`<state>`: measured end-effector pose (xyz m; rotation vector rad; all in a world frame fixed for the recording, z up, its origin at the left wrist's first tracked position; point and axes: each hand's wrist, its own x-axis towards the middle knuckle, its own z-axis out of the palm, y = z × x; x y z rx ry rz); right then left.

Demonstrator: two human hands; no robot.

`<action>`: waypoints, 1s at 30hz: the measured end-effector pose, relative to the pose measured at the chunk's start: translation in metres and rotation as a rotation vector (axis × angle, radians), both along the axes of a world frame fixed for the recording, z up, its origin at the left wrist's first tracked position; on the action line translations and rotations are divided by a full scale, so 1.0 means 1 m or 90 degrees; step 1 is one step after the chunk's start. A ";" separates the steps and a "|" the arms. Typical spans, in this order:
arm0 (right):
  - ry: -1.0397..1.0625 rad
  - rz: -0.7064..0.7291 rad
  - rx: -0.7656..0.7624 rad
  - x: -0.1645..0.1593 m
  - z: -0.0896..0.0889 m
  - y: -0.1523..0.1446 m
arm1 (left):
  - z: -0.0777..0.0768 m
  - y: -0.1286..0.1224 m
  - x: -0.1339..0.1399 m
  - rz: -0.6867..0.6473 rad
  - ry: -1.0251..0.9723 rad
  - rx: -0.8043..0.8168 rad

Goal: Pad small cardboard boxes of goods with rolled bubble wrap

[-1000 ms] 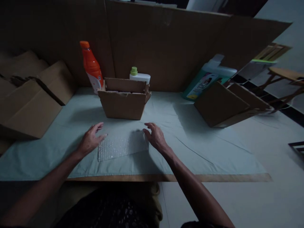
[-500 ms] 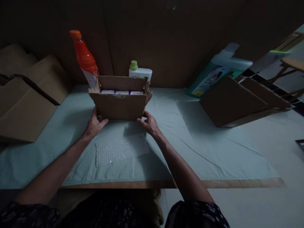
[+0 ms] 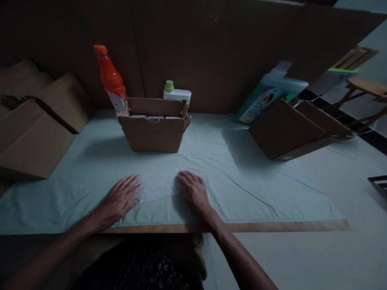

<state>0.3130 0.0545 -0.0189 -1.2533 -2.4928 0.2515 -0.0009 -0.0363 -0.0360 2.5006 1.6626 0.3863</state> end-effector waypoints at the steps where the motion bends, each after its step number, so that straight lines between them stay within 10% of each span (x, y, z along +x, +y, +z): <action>1: 0.004 -0.055 0.009 0.017 0.002 0.005 | 0.001 0.000 -0.012 0.040 -0.012 0.002; 6: 0.022 -0.173 0.024 0.036 0.007 0.025 | 0.000 0.012 -0.030 0.250 -0.072 0.058; 12: 0.156 -0.121 -0.077 -0.023 -0.003 0.033 | 0.014 0.024 0.004 0.240 -0.237 0.074; 17: 0.251 -0.151 -0.179 -0.012 0.005 0.024 | 0.025 0.015 0.008 0.319 -0.350 -0.011; 24: 0.192 0.019 -0.274 0.013 0.023 -0.008 | 0.027 0.012 0.015 0.133 -0.347 -0.007; 30: 0.228 0.057 -0.039 -0.003 0.093 0.006 | 0.080 0.036 0.007 0.133 -0.323 0.122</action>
